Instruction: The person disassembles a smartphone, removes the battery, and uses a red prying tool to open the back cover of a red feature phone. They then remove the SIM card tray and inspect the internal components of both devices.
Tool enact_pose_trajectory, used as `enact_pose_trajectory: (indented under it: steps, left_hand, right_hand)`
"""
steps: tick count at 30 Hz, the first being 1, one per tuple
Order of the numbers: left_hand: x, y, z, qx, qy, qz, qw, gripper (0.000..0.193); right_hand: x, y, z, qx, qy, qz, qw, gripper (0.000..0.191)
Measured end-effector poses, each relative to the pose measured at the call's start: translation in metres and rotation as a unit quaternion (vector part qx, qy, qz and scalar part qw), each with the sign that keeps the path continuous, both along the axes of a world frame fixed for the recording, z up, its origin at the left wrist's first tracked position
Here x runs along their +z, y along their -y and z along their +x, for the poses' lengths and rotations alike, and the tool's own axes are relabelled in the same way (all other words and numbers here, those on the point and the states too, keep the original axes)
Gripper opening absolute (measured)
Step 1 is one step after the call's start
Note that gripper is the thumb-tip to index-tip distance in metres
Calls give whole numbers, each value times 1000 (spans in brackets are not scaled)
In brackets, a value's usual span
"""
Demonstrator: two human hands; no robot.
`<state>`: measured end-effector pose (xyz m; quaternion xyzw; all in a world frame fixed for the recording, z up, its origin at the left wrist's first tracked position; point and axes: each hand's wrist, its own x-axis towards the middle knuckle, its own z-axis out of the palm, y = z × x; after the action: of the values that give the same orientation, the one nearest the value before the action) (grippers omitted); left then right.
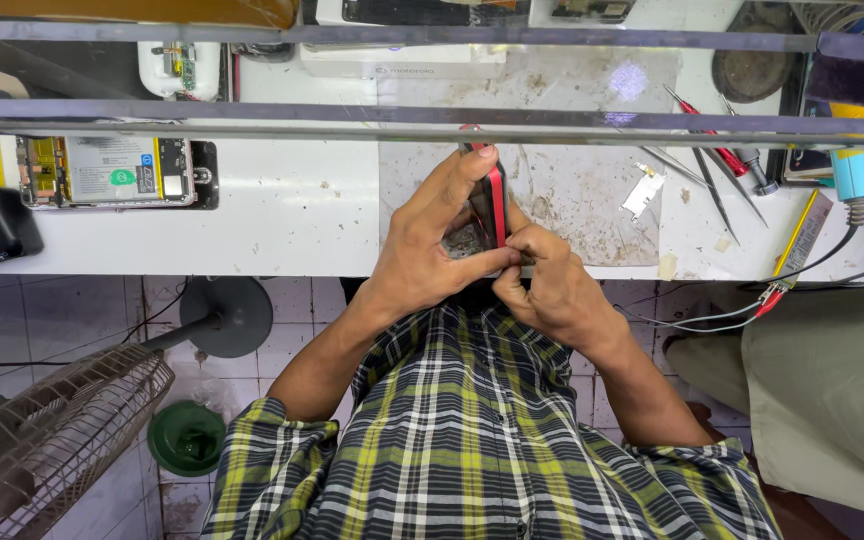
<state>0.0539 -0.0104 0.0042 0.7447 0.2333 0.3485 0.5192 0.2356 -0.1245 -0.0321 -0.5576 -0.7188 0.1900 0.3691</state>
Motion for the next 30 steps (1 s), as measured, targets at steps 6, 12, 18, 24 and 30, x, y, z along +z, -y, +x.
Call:
enact_pose_trajectory:
  steps: [6, 12, 18, 24, 30]
  left_hand:
    - [3, -2, 0, -7, -3, -2, 1000, 95]
    - [3, -7, -2, -39, 32, -65, 997, 98]
    - [3, -9, -11, -41, 138, -258, 955, 104]
    - [1, -10, -30, -41, 190, -404, 894, 100]
    - [-13, -6, -26, -98, 239, -368, 893, 92]
  right_hand:
    - [6, -7, -18, -34, 2, 65, 997, 46]
    - [26, -19, -9, -80, 12, 61, 995, 43]
    - [61, -22, 7, -204, -42, -113, 972, 29]
    - [79, -1, 25, -221, 100, 18, 970, 15]
    - [58, 5, 84, -416, 221, -14, 882, 23]
